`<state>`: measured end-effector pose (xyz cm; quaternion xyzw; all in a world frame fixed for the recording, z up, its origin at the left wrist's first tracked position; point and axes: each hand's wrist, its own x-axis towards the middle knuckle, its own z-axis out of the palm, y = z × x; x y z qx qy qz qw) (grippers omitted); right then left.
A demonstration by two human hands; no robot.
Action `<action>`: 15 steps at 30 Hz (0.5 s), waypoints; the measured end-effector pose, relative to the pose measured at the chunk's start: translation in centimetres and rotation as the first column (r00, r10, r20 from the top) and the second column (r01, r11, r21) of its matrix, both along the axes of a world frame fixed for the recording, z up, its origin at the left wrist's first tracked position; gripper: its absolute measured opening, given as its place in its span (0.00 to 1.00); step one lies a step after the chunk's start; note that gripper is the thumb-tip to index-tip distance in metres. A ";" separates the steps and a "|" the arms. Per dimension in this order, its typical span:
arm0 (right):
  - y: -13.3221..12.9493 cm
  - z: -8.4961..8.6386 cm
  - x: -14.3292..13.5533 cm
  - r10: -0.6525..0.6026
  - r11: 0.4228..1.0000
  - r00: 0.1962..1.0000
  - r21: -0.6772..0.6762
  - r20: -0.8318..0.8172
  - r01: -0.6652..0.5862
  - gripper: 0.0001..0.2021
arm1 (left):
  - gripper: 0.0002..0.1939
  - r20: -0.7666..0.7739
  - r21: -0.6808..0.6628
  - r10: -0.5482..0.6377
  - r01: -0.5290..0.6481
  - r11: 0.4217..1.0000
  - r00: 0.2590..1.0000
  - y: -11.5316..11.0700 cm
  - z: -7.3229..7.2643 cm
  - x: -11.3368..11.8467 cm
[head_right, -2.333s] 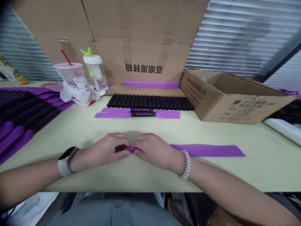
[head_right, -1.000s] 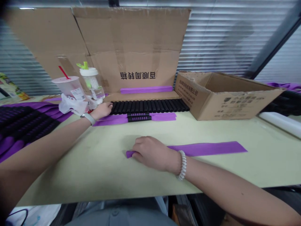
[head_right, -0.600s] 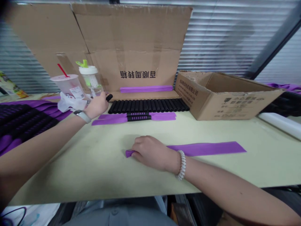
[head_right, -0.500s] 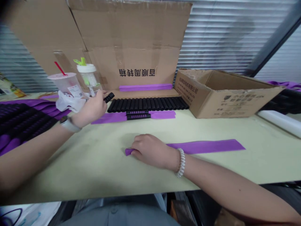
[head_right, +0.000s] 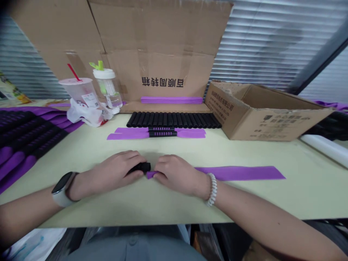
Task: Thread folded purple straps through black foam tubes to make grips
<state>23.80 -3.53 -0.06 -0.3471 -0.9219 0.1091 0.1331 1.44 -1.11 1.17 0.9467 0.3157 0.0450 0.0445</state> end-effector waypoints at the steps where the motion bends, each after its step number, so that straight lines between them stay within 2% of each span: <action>1: 0.0 0.0 0.0 -0.003 1.000 1.000 0.004 -0.002 0.003 0.09 | 0.12 0.011 0.008 0.005 -0.005 1.000 1.000 -0.1 -0.1 0.2; 7: -0.1 -0.2 0.0 0.004 1.000 1.000 -0.012 -0.012 -0.004 0.09 | 0.10 0.023 0.107 0.074 -0.076 0.991 0.997 0.1 -0.8 0.1; 15: 0.1 -0.7 0.0 0.016 0.998 0.999 0.063 -0.032 -0.014 0.09 | 0.15 0.121 0.185 0.271 -0.290 0.939 0.955 4.8 -1.6 -3.0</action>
